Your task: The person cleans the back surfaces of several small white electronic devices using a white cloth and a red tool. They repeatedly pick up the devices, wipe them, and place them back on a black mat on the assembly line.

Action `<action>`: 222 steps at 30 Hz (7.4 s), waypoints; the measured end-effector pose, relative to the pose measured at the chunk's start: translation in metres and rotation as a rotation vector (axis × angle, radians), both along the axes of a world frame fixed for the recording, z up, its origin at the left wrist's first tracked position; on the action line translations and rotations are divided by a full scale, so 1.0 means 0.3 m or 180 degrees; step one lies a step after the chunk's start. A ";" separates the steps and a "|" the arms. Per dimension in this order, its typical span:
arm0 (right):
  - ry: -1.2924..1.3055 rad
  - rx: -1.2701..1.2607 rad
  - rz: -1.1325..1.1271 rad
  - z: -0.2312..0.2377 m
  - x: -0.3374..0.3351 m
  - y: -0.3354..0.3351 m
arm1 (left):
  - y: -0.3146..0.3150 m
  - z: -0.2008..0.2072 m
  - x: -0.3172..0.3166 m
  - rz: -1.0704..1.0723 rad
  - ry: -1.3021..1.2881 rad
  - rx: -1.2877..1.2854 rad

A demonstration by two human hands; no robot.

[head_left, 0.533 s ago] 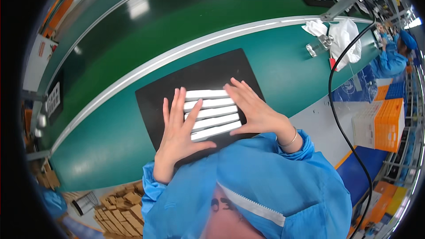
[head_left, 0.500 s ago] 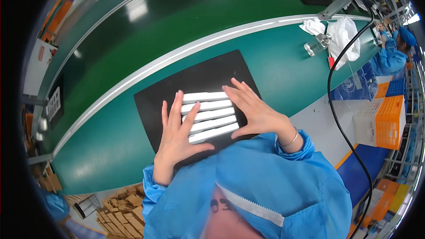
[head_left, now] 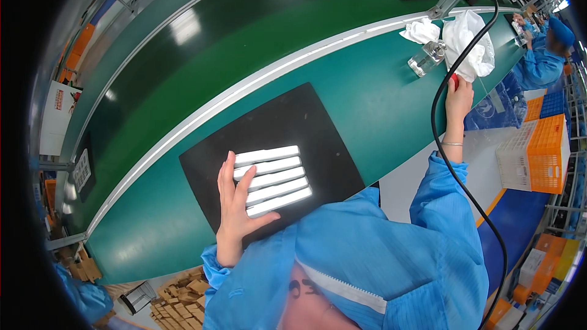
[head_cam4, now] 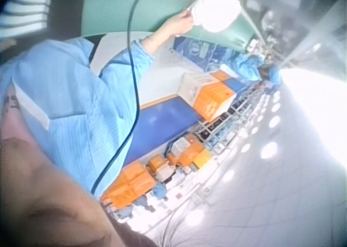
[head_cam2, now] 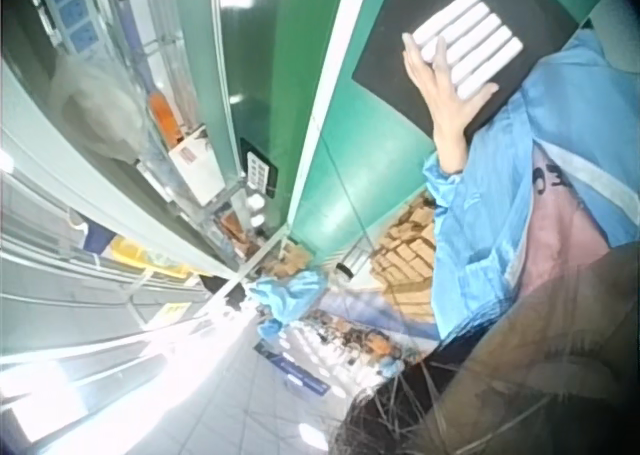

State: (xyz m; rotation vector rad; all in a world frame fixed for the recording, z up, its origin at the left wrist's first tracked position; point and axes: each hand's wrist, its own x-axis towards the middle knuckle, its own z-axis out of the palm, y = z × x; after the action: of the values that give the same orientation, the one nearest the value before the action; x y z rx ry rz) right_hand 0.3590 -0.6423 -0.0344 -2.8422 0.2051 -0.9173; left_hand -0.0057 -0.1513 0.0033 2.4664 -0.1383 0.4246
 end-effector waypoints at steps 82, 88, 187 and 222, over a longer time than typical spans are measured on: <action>0.1953 0.1148 0.5258 0.296 -0.668 0.939 | 0.057 0.069 -0.053 0.0049 0.0615 -0.0613; 0.1771 0.0572 0.6015 0.407 -0.763 1.208 | 0.179 0.158 -0.196 0.0107 0.0079 -0.1003; 0.1029 0.0176 0.3246 0.134 -0.622 0.650 | 0.060 -0.030 -0.322 0.2177 0.0190 -0.1806; 0.0126 0.0427 0.1473 0.094 0.010 0.745 | 0.051 -0.037 -0.287 0.1775 0.0175 -0.1109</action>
State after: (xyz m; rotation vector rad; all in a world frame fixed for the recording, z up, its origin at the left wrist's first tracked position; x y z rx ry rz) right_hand 0.3621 -0.4189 -0.0064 -2.6119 -0.3595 -0.7162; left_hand -0.0917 -0.1361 -0.0080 2.1369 0.6094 0.5571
